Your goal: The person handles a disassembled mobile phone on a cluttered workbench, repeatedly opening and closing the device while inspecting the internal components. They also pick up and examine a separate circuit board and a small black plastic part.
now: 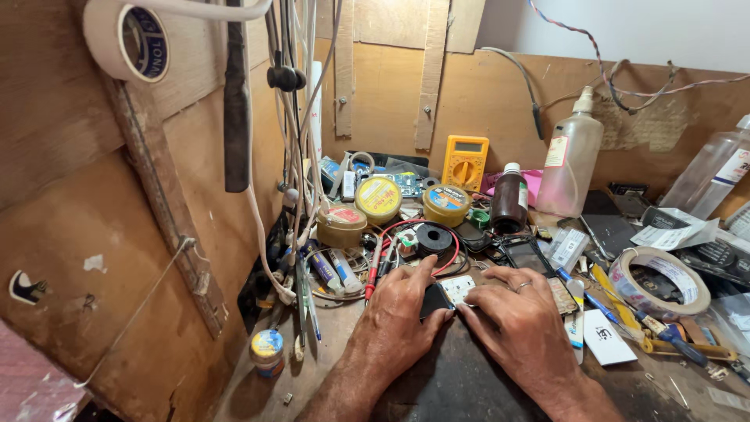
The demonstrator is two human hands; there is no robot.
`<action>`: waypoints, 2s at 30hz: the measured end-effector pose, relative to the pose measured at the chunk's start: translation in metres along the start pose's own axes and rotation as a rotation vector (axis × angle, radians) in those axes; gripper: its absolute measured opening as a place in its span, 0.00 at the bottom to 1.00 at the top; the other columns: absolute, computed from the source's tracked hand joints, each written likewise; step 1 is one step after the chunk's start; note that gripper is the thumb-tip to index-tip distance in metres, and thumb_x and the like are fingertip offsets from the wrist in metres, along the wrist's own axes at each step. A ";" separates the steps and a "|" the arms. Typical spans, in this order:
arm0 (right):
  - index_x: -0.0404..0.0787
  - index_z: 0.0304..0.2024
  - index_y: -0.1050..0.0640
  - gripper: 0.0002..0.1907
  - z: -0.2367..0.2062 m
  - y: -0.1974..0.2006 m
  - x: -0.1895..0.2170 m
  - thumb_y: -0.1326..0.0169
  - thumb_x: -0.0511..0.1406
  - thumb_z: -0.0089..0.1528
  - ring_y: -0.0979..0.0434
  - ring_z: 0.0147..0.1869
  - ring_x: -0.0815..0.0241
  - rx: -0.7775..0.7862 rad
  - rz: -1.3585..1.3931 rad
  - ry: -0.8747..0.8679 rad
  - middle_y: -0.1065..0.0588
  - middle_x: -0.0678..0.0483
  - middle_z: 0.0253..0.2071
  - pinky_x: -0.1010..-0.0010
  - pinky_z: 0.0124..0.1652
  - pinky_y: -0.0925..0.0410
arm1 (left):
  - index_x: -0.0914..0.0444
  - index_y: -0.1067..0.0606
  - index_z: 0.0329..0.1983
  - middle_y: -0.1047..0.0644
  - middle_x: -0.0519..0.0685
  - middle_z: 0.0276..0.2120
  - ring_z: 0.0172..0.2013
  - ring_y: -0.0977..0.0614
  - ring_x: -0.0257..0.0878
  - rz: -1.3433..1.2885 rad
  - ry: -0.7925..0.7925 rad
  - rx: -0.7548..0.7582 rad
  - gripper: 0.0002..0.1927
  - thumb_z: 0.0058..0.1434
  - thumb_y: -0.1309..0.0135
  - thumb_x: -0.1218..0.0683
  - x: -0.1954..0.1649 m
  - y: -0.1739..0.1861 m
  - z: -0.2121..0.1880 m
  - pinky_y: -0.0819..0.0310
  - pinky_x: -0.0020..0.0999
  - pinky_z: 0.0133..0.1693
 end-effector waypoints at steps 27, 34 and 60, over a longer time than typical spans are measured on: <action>0.38 0.35 0.17 0.12 -0.006 -0.002 -0.008 0.34 0.37 0.52 0.23 0.56 0.50 0.013 0.128 -0.057 0.18 0.53 0.38 0.57 0.53 0.34 | 0.68 0.34 0.64 0.23 0.61 0.48 0.52 0.23 0.57 0.030 -0.043 0.002 0.35 0.54 0.34 0.57 -0.002 0.002 0.000 0.30 0.48 0.54; 0.40 0.33 0.15 0.10 -0.004 -0.005 -0.014 0.33 0.38 0.52 0.21 0.53 0.52 0.038 0.183 -0.169 0.17 0.55 0.36 0.60 0.51 0.32 | 0.67 0.33 0.64 0.23 0.60 0.48 0.53 0.23 0.56 0.022 -0.018 0.026 0.34 0.55 0.34 0.56 -0.002 0.003 0.000 0.30 0.48 0.54; 0.41 0.42 0.15 0.11 -0.008 -0.006 -0.035 0.37 0.37 0.57 0.19 0.48 0.56 -0.075 0.276 -0.524 0.18 0.51 0.40 0.65 0.48 0.28 | 0.66 0.34 0.65 0.23 0.61 0.48 0.53 0.24 0.57 -0.006 0.003 0.038 0.38 0.52 0.32 0.57 -0.006 0.005 0.000 0.30 0.47 0.54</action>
Point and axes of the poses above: each hand's wrist, its own z-axis towards the middle knuckle, its own y-axis out of the back of the hand, x = y × z, the point moved 3 cm from there along z, towards the middle knuckle
